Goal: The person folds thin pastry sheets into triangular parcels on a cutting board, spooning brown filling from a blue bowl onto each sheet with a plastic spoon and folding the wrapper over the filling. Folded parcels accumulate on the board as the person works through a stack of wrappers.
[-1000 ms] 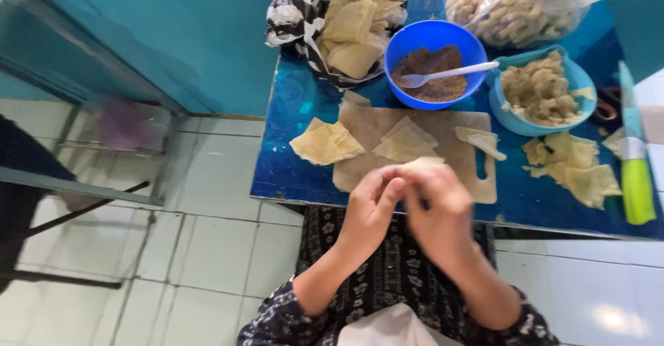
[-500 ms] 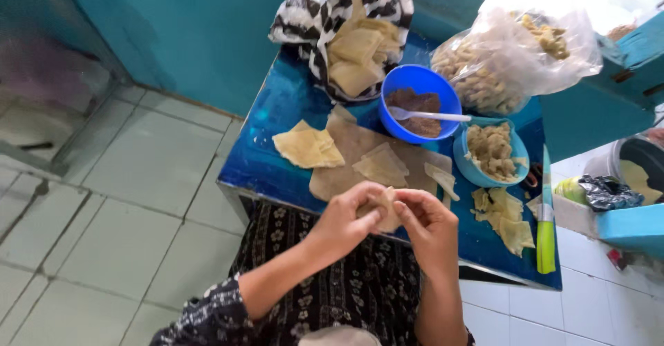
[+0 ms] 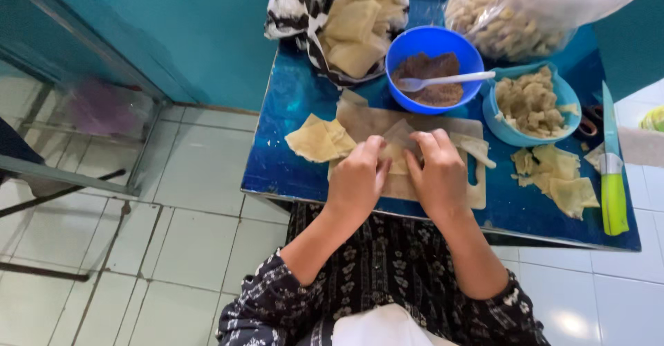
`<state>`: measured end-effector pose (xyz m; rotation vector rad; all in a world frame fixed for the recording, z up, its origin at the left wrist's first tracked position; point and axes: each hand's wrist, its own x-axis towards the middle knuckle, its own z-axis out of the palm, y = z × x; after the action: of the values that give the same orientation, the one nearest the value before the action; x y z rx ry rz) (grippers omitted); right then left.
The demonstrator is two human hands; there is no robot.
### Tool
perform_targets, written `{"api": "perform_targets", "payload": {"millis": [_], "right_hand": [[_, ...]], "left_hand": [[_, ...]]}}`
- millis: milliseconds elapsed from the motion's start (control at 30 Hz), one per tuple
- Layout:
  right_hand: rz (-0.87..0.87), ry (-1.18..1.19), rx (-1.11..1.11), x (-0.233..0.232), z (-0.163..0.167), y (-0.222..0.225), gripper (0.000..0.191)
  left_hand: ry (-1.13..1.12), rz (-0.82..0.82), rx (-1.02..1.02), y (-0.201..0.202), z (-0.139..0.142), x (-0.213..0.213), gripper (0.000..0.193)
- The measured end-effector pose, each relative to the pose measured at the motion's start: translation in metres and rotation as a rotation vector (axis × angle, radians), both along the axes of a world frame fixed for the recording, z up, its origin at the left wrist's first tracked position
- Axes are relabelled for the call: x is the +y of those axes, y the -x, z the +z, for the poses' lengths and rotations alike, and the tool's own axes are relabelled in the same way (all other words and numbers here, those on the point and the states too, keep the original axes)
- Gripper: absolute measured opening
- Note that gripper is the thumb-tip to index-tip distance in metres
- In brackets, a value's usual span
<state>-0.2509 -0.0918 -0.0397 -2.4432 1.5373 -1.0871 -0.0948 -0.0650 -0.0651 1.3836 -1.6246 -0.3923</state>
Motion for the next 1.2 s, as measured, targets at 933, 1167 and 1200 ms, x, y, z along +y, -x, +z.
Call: {"api": "perform_targets", "payload": {"millis": [933, 1167, 1200], "right_hand": [[0.480, -0.644, -0.734, -0.057, -0.014, -0.104, 0.013], [0.527, -0.860, -0.941, -0.022, -0.011, -0.076, 0.013], [0.514, -0.848, -0.976, -0.017, -0.014, -0.071, 0.013]], "left_hand": [[0.019, 0.052, 0.900, -0.090, -0.031, 0.024, 0.030], [-0.013, -0.156, 0.895, -0.062, -0.025, 0.019, 0.038], [0.017, -0.178, 0.875, -0.058, -0.024, 0.022, 0.040]]}}
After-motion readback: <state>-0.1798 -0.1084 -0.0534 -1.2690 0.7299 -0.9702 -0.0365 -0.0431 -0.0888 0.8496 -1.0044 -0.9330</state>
